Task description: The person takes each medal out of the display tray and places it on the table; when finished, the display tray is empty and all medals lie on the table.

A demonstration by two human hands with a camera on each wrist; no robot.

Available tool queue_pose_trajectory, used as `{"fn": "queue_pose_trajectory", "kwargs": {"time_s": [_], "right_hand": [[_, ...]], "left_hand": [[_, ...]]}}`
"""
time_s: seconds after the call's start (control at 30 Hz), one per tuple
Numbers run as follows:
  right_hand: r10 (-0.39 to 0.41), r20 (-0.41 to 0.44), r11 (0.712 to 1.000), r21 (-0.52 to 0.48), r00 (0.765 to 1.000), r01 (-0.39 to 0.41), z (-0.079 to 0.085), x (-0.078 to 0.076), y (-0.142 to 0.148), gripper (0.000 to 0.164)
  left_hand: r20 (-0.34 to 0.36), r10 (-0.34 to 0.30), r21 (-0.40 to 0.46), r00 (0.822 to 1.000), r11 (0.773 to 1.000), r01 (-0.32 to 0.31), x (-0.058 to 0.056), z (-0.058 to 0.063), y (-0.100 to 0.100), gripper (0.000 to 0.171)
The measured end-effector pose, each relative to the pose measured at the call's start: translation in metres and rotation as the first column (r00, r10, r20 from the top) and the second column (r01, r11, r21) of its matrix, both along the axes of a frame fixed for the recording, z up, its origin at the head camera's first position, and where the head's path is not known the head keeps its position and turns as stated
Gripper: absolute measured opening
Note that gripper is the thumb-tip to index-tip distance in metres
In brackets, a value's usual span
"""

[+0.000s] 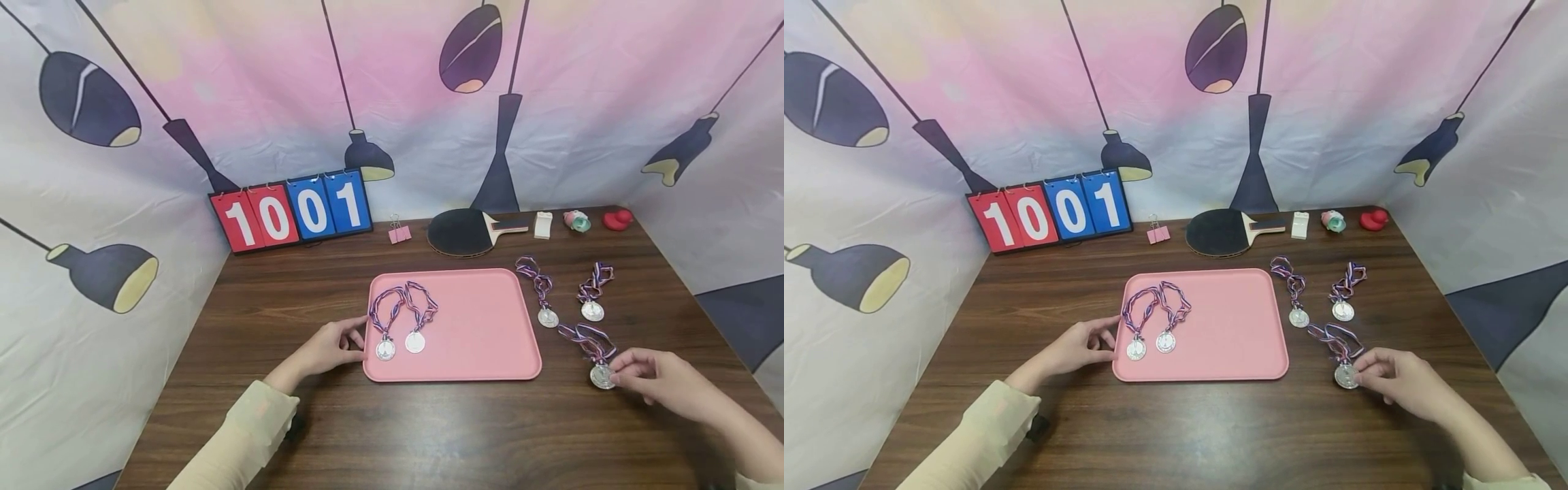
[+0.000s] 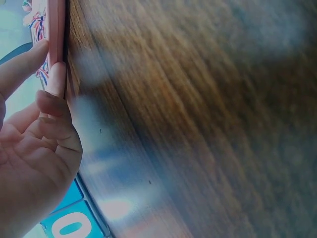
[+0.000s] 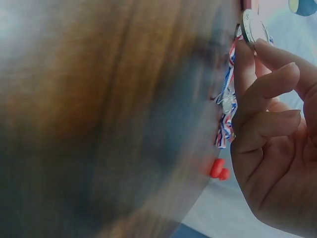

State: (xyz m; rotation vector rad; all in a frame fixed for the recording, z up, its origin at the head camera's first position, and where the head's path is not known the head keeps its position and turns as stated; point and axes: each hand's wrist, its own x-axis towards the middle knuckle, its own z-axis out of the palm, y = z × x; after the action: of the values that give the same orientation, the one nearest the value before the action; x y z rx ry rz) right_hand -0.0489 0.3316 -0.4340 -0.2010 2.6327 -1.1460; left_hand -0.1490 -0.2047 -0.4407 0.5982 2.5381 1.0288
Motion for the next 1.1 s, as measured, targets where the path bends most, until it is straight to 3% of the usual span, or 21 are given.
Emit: {"fn": "queue_pose_trajectory", "kwargs": {"time_s": [0.2, 0.47, 1.1], "right_hand": [[0.052, 0.036, 0.994, -0.101, 0.998, -0.048, -0.009, 0.005, 0.004, 0.013], [0.087, 0.064, 0.987, -0.137, 0.994, -0.078, -0.013, 0.01, 0.002, 0.015], [0.01, 0.017, 0.999, 0.042, 1.0, -0.011, -0.011, 0.013, 0.004, 0.025]], "left_hand": [[0.011, 0.011, -0.017, 1.0, 1.0, -0.011, 0.0, 0.0, -0.001, 0.069], [0.006, 0.01, -0.009, 1.0, 1.0, -0.01, 0.003, 0.001, -0.002, 0.068], [-0.009, -0.025, 0.017, 1.0, 1.0, 0.026, -0.001, -0.001, 0.0, 0.069]]}}
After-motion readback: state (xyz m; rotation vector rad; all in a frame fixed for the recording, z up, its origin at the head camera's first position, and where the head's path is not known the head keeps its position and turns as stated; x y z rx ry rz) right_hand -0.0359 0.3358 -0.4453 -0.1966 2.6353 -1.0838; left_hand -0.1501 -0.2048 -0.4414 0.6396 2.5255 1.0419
